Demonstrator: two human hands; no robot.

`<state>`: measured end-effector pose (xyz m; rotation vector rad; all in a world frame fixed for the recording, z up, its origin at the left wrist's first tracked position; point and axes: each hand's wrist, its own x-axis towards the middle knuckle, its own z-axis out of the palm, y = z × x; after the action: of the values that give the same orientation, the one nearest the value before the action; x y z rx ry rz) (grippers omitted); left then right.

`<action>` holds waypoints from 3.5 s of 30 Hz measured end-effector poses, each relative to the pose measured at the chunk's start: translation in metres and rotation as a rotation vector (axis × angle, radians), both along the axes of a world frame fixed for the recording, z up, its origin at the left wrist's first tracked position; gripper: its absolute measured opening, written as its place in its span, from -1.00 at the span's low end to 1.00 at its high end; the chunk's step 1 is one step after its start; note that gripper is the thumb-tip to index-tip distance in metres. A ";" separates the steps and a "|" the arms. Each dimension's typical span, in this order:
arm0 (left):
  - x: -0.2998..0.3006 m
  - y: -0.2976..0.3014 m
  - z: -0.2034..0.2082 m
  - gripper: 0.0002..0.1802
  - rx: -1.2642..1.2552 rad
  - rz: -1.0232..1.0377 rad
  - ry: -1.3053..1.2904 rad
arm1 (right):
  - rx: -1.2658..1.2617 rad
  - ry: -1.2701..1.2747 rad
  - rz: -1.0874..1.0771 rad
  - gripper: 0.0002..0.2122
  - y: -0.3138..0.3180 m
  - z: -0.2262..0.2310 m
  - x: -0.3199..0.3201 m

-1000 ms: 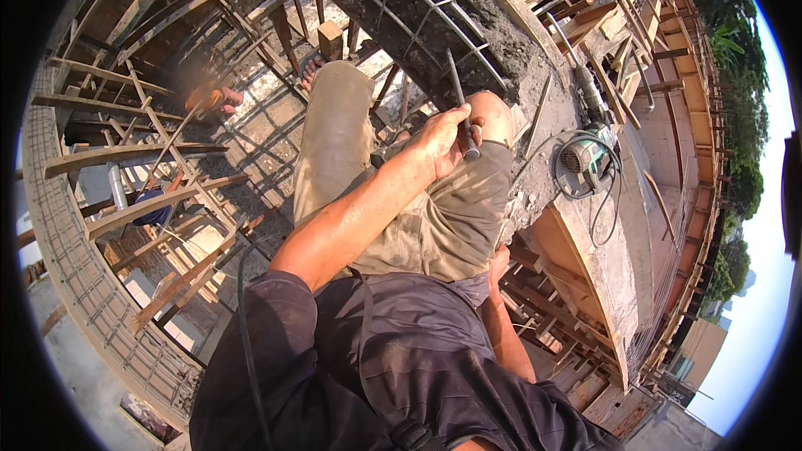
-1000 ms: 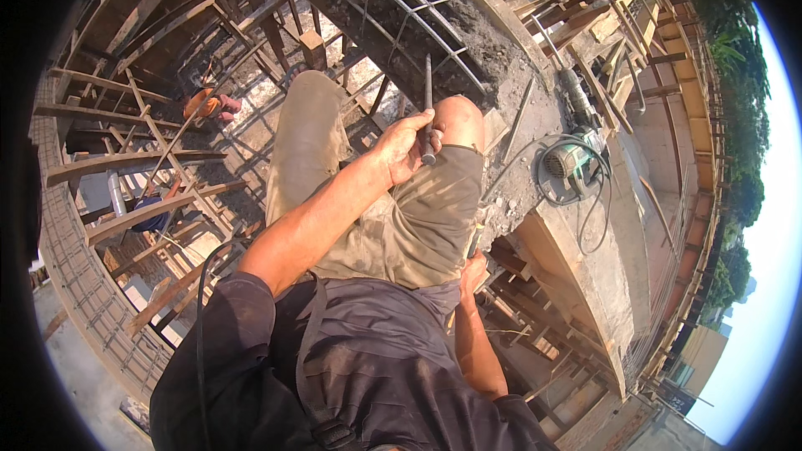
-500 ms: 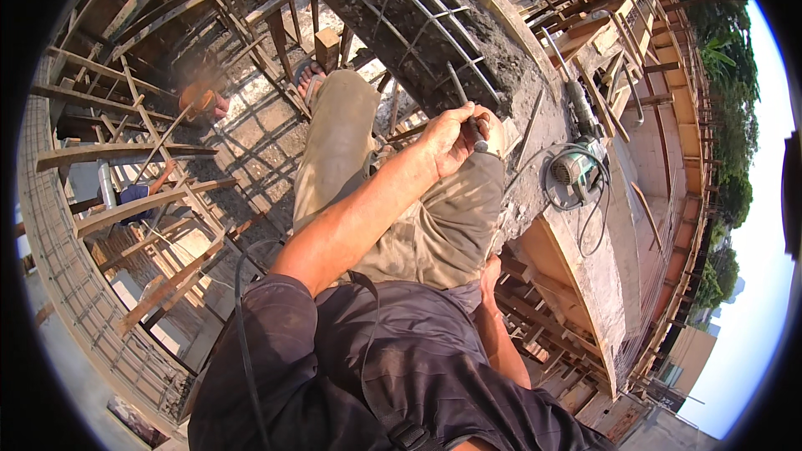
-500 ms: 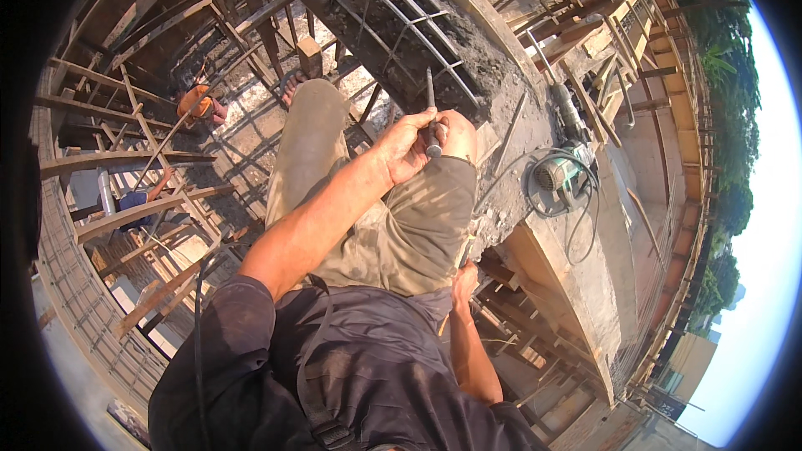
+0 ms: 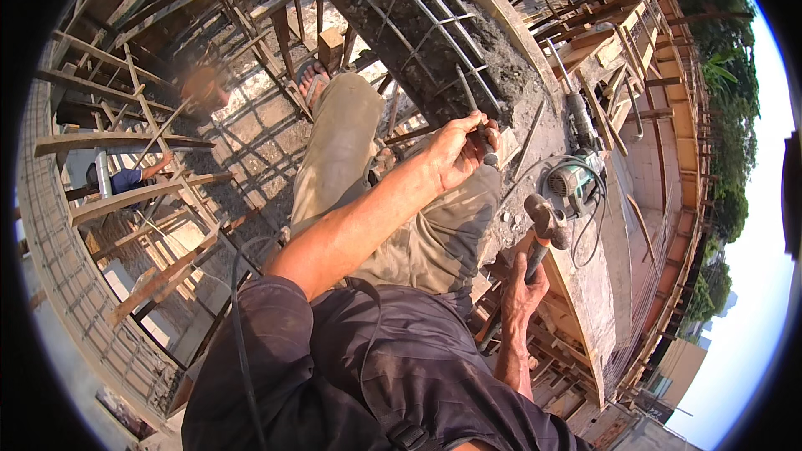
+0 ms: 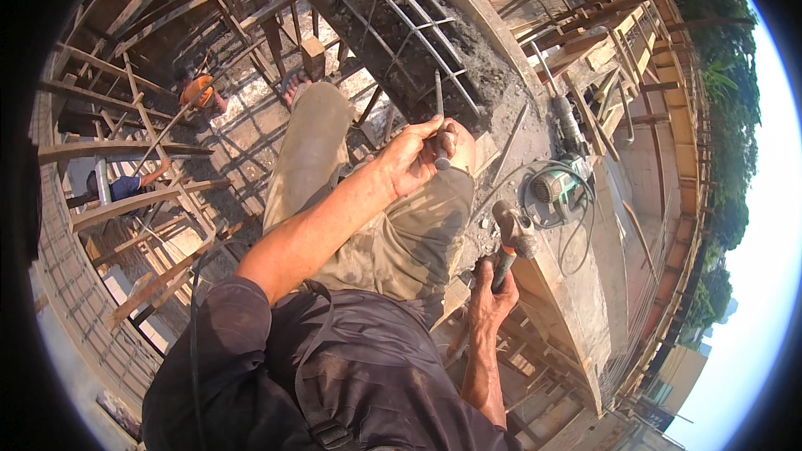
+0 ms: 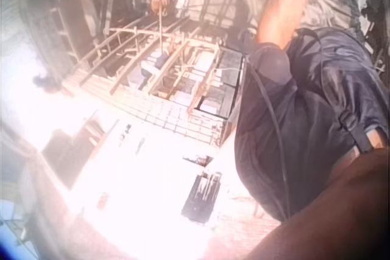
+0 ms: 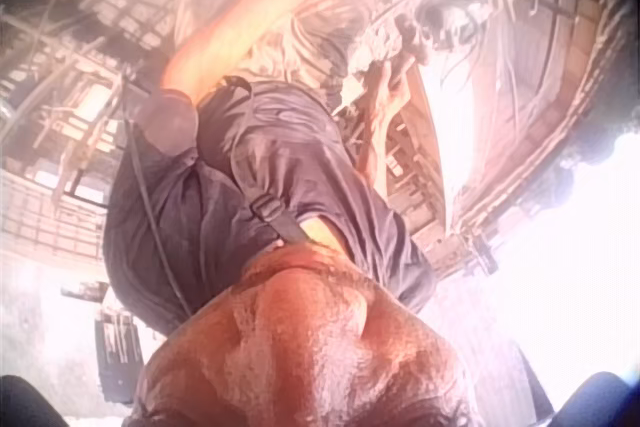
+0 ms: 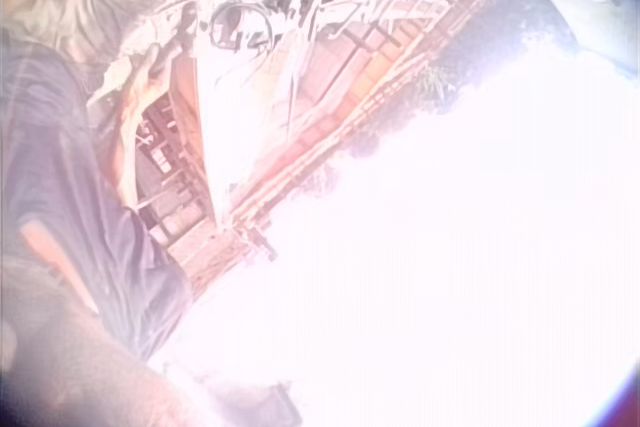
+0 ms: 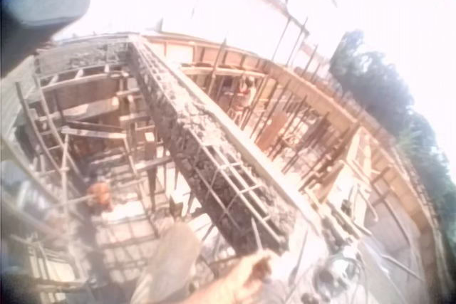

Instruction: The person uses a hammer and a chisel to chip away excess concrete from a rebar-reinforced structure and later uses a power drill on the surface.

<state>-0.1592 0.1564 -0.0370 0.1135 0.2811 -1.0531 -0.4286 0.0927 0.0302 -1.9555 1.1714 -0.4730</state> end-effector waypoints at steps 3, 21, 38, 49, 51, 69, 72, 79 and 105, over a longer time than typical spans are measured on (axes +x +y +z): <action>0.003 -0.004 -0.002 -0.73 -0.064 0.022 0.070 | -0.070 -0.254 0.110 -0.81 0.009 0.029 0.020; 0.013 -0.022 -0.011 -0.73 -0.119 0.088 0.183 | -0.157 -0.264 0.404 -0.71 0.022 0.078 0.085; 0.020 -0.050 0.006 -0.72 -0.047 0.147 0.234 | -0.303 -0.523 0.520 -0.58 0.009 0.100 0.113; 0.035 -0.063 0.007 -0.79 -0.090 0.192 0.291 | -0.125 -0.434 0.427 -0.64 0.017 0.144 0.110; 0.034 -0.067 0.007 -0.78 -0.104 0.205 0.273 | -0.083 -0.761 0.460 -0.58 0.016 0.167 0.118; 0.031 -0.079 0.004 -0.74 -0.178 0.197 0.330 | -0.076 -0.939 0.436 -0.60 0.013 0.177 0.141; 0.030 -0.092 -0.002 -0.72 -0.193 0.214 0.258 | -0.170 0.013 0.303 -0.61 -0.018 0.086 0.137; 0.038 -0.085 0.000 -0.71 -0.203 0.213 0.314 | -0.145 -0.009 0.273 -0.74 0.016 0.122 0.125; 0.048 -0.108 0.013 -0.73 -0.233 0.231 0.359 | -0.190 -0.548 0.308 -0.66 -0.021 0.119 0.156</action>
<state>-0.1108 0.0488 -0.0238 -0.3149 0.4808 -0.8647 -0.2728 0.0722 0.1491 -1.9411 0.4857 -0.9071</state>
